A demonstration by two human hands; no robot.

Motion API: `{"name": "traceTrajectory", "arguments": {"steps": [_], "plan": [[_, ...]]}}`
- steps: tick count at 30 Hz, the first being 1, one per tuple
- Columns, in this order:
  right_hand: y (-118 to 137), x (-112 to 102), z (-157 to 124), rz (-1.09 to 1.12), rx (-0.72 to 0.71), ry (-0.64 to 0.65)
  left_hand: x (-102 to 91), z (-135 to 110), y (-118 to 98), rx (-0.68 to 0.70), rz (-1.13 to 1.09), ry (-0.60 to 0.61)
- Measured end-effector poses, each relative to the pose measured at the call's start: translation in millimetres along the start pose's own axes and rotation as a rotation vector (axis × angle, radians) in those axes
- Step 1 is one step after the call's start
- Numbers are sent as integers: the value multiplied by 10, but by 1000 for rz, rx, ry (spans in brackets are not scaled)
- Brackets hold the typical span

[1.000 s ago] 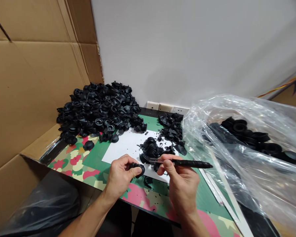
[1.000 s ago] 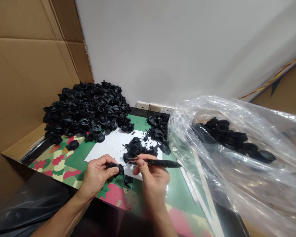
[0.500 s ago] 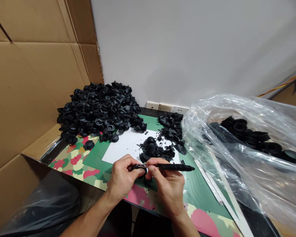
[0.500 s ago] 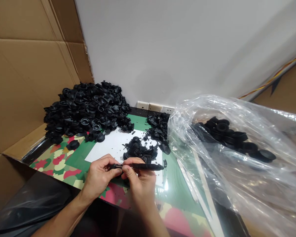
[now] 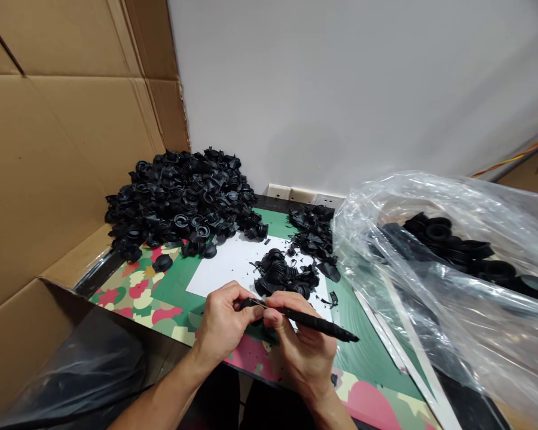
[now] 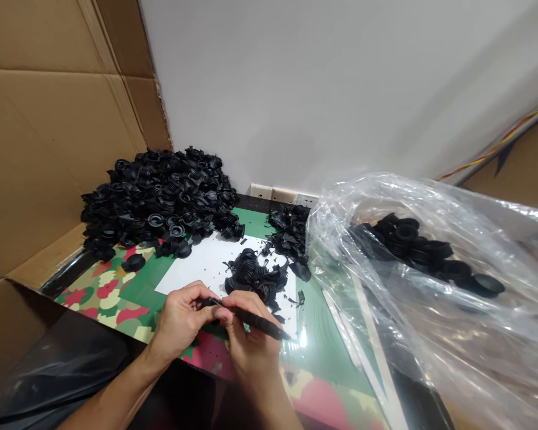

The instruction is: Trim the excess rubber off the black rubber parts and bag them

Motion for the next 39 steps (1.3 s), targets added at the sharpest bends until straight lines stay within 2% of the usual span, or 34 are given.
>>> {"name": "traceTrajectory", "arguments": {"steps": [3,8,11,16,21,23,25,26,28,30,32,34,39], "plan": [[-46,-2,15,88,69,0,-13,-4,-3,15,-8,-3],[-215,-10,35,261,357,5,-35,-7,-110,102,19,-30],[-236,-14,41,275,388,12,-36,-4,-142,126,25,-30],[-81,-7,50,176,136,39,-22,2,-104,114,38,-3],[154,33,131,-227,-151,160,37,-45,-192,224,70,-9],[193,-75,200,-399,-242,84,88,-60,-182,182,76,30],[168,-274,259,-529,-244,-82,104,-58,-142,98,43,52],[126,-358,279,-561,-205,-130,98,-49,-112,45,-14,54],[-10,-478,294,-483,-55,-155,70,-24,-43,-74,-118,45],[-189,-508,260,-255,176,-129,46,3,-11,-138,-176,42],[-299,-441,194,-26,356,-93,21,24,-13,-145,-204,28],[-299,-350,158,108,416,-69,6,34,-20,-137,-220,12],[-205,-191,176,244,392,-25,4,29,-36,-73,-209,6]]}}
Point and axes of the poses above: each hand's wrist, its own z-axis towards the middle knuckle, its own x-axis out of the palm, y = z × x, the point moved 7 cm from there along z, towards the middle knuckle, and after that the axes turned 4 degrees about y, right-handed, at the moved point
